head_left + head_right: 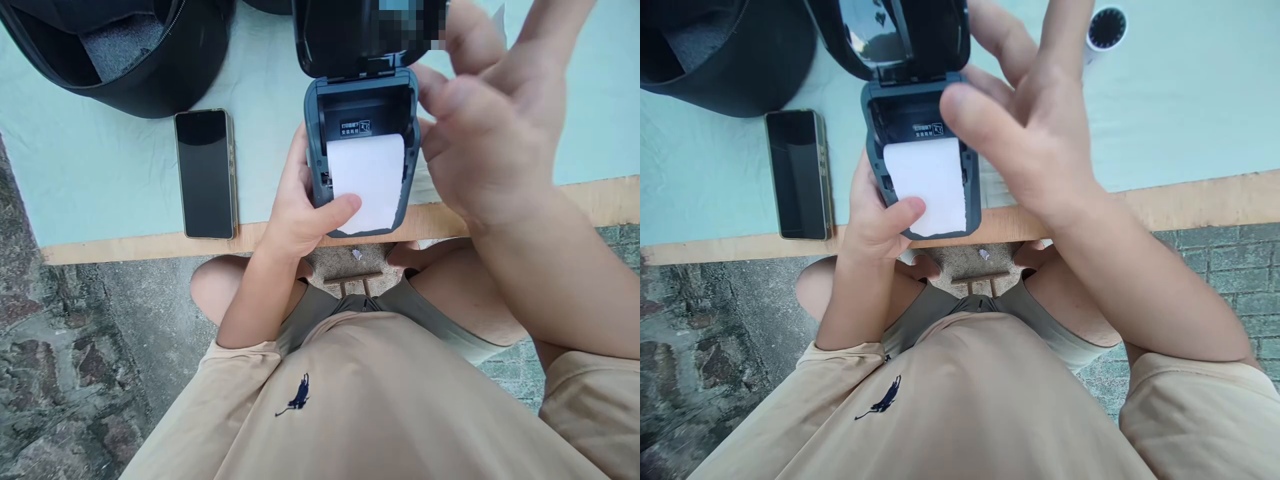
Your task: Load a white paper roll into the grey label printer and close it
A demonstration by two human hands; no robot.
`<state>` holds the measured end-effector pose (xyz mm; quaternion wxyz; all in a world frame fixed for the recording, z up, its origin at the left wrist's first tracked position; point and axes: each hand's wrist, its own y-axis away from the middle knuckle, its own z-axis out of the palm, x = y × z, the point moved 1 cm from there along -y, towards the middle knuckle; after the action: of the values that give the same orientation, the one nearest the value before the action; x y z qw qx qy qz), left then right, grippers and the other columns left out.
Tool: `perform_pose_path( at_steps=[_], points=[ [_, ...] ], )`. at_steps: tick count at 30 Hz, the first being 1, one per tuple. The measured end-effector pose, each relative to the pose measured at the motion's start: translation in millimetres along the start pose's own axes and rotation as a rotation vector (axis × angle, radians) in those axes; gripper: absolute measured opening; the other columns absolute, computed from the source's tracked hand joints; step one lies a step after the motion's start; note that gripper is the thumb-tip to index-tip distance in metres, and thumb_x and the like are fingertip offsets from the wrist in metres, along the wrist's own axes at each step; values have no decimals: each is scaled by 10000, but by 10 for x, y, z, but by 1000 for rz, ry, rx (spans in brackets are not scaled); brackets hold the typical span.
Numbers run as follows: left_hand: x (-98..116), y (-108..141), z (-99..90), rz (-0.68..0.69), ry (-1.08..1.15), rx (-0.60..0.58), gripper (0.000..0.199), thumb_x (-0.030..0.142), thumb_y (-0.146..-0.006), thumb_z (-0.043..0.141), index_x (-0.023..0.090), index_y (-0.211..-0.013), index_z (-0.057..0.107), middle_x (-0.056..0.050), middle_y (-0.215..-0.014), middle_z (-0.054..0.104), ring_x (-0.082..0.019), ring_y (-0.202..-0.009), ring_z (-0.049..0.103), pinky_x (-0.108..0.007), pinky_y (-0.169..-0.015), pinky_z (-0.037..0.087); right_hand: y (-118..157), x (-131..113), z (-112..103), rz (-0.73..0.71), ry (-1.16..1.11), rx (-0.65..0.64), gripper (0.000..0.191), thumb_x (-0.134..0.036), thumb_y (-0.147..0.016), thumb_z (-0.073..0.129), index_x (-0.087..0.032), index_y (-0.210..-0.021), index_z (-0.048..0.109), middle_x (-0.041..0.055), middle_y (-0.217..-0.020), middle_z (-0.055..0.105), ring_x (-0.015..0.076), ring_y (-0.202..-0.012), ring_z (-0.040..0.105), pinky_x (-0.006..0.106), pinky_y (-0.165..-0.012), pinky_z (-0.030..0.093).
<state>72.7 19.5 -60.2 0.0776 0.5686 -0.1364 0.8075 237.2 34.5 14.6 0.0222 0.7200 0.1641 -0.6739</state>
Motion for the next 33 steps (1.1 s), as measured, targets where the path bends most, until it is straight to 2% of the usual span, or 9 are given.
perform_pose_path(
  at_steps=[3, 6, 8, 13, 16, 20, 24, 27, 33],
  points=[
    [24, 11, 4, -10, -55, -23, 719, 432, -648, 729, 262, -1265, 402, -39, -1077, 601, -263, -988, 658, -385, -797, 564, 1, -52, -5, -37, 23, 82, 544, -607, -868, 373, -425, -1374, 289, -35, -1052, 567, 140, -1009, 601, 302, -871, 534],
    [53, 23, 25, -47, -65, -15, 754, 442, -654, 720, 264, -1300, 373, -26, -1038, 597, -263, -1002, 656, -399, -832, 551, 26, -24, -34, -184, 319, 36, 365, -438, -907, 412, -284, -1212, 543, -13, -1106, 543, 131, -1126, 517, 306, -1023, 464],
    [77, 33, 39, -62, -65, -3, 784, 450, -648, 724, 272, -1317, 353, -27, -1077, 592, -272, -1047, 641, -406, -862, 542, 40, 26, -55, -256, 473, 3, 338, -377, -885, 471, -188, -1133, 600, 40, -1113, 534, 150, -1160, 475, 310, -1063, 442],
    [102, 46, 37, -57, -57, 3, 775, 438, -639, 741, 279, -1300, 368, -27, -1116, 584, -271, -1060, 635, -395, -865, 537, 43, 81, -63, -166, 304, -35, 398, -323, -867, 517, -210, -1247, 482, -1, -1281, 477, 125, -1232, 450, 281, -1112, 410],
    [96, 39, 34, -37, -32, 5, 769, 431, -625, 752, 289, -1284, 381, -25, -1106, 587, -266, -1057, 633, -374, -844, 538, 32, 80, -51, -51, 160, -142, 543, -343, -823, 580, -225, -1311, 373, 0, -1387, 364, 112, -1217, 462, 185, -909, 507],
    [112, 24, 77, -34, 78, 23, 627, 451, -693, 686, 294, -1234, 410, -33, -1048, 589, -249, -1036, 636, -325, -775, 533, 20, 99, -46, -1, 78, -231, 597, -333, -788, 612, -178, -1292, 334, 39, -1310, 393, 72, -1005, 511, 147, -674, 468],
    [122, 21, 104, 8, 136, 14, 461, 484, -765, 602, 292, -1164, 472, -44, -986, 593, -234, -972, 647, -298, -677, 523, 25, 112, -29, -54, 108, -233, 571, -331, -784, 612, -203, -1275, 349, 15, -1305, 379, 75, -1049, 491, 159, -740, 476],
    [117, 32, 99, 3, 126, -6, 388, 475, -786, 579, 288, -1119, 511, -58, -966, 606, -252, -1010, 635, -298, -636, 517, 27, 112, -22, -82, 129, -216, 564, -336, -787, 613, -197, -1273, 363, 28, -1334, 376, 125, -1203, 455, 217, -943, 482],
    [187, 44, 131, -139, 128, 66, 365, 475, -774, 602, 302, -1087, 534, -36, -1008, 641, -274, -1143, 594, -414, -902, 521, 6, 96, -51, -75, 178, -225, 581, -341, -795, 610, -226, -1302, 353, 8, -1385, 349, 146, -1303, 390, 229, -1022, 463]
  ],
)
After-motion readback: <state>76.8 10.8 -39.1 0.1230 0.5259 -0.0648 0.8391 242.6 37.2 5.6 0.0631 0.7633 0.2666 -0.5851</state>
